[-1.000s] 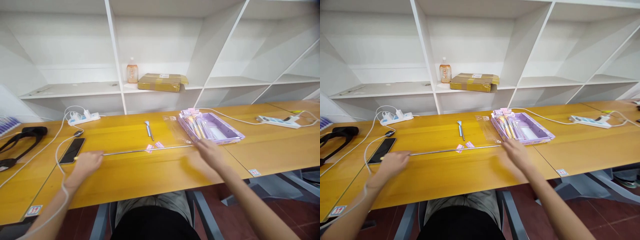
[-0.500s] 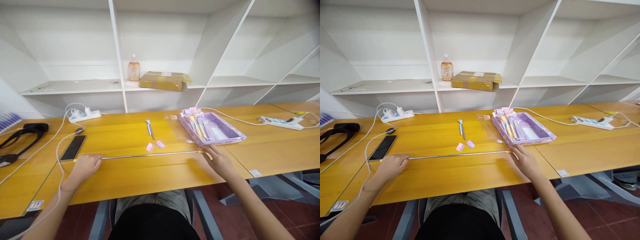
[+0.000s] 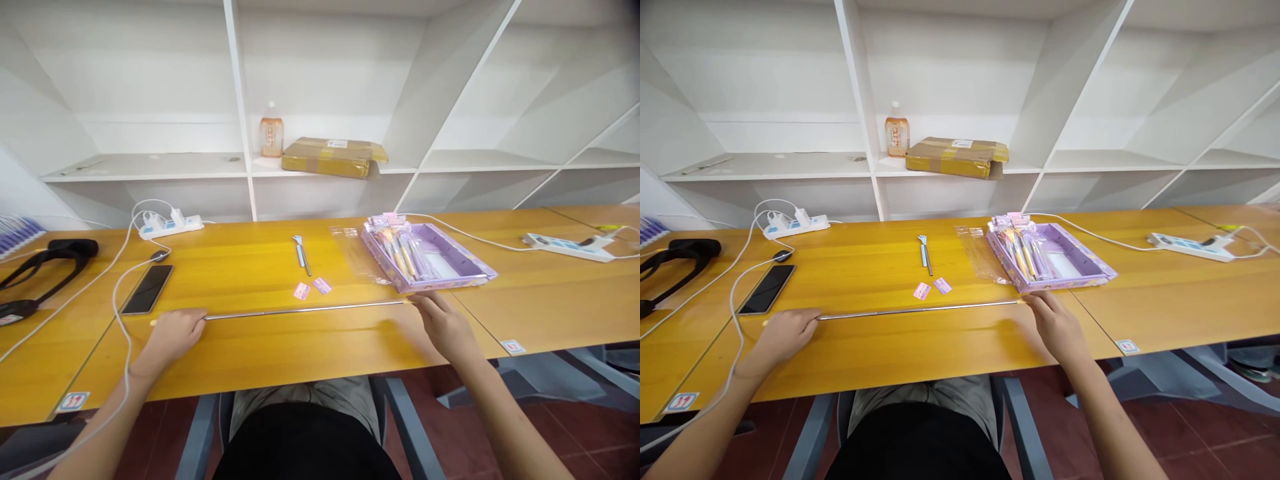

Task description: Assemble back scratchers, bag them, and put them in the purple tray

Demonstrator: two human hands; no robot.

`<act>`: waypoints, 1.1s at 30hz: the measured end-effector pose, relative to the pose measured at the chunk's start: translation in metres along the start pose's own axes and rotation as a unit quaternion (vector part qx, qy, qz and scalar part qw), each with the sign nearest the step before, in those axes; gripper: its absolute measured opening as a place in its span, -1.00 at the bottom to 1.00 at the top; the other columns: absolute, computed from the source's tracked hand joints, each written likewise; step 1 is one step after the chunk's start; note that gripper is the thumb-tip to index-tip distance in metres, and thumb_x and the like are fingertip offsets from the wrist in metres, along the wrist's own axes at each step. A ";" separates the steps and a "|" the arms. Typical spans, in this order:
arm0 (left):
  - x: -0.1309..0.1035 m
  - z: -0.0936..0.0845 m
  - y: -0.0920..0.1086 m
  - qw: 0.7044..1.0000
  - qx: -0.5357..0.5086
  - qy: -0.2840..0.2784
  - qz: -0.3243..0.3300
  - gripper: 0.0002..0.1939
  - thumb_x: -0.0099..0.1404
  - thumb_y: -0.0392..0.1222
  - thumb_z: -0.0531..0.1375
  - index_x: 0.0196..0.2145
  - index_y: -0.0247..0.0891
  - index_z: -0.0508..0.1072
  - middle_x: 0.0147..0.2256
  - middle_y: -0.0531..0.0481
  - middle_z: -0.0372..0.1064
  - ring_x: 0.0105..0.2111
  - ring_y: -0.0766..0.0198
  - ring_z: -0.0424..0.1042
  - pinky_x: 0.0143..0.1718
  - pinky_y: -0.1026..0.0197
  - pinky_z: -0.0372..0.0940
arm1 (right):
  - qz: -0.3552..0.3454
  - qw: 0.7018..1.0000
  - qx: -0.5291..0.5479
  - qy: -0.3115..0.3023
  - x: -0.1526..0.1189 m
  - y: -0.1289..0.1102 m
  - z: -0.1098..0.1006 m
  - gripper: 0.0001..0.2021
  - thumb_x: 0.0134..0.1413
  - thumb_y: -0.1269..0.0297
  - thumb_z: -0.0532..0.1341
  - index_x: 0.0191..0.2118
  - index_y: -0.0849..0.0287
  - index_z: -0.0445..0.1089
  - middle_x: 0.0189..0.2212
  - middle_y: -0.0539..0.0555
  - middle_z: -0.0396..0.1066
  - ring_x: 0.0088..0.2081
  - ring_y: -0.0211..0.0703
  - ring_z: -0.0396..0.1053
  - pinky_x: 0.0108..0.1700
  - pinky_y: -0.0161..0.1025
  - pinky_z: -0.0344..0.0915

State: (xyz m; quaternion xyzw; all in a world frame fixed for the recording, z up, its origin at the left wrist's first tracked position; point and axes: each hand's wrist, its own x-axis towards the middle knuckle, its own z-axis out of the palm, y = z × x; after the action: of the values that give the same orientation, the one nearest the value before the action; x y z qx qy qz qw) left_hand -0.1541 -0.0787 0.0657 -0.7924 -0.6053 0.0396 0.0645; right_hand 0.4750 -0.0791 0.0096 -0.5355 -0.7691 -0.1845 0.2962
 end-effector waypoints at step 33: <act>0.022 0.012 0.197 0.988 -0.148 -0.051 0.010 -0.69 0.48 -0.18 0.03 -0.15 -0.26 0.58 -0.20 -0.21 0.64 -0.17 -0.04 0.64 -0.14 0.02 0.40 | -0.088 0.970 0.216 -0.064 0.018 -0.211 0.065 -0.82 0.50 0.43 0.09 -0.03 0.15 0.44 -0.20 0.15 0.47 -0.19 -0.01 0.41 -0.11 -0.08 0.40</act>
State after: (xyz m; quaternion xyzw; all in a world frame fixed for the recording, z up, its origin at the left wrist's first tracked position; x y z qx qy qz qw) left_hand 0.0383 -0.1080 0.0243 -0.7959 -0.5993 -0.0097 -0.0850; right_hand 0.2565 -0.1030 -0.0209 -0.3996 -0.8523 -0.0047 0.3375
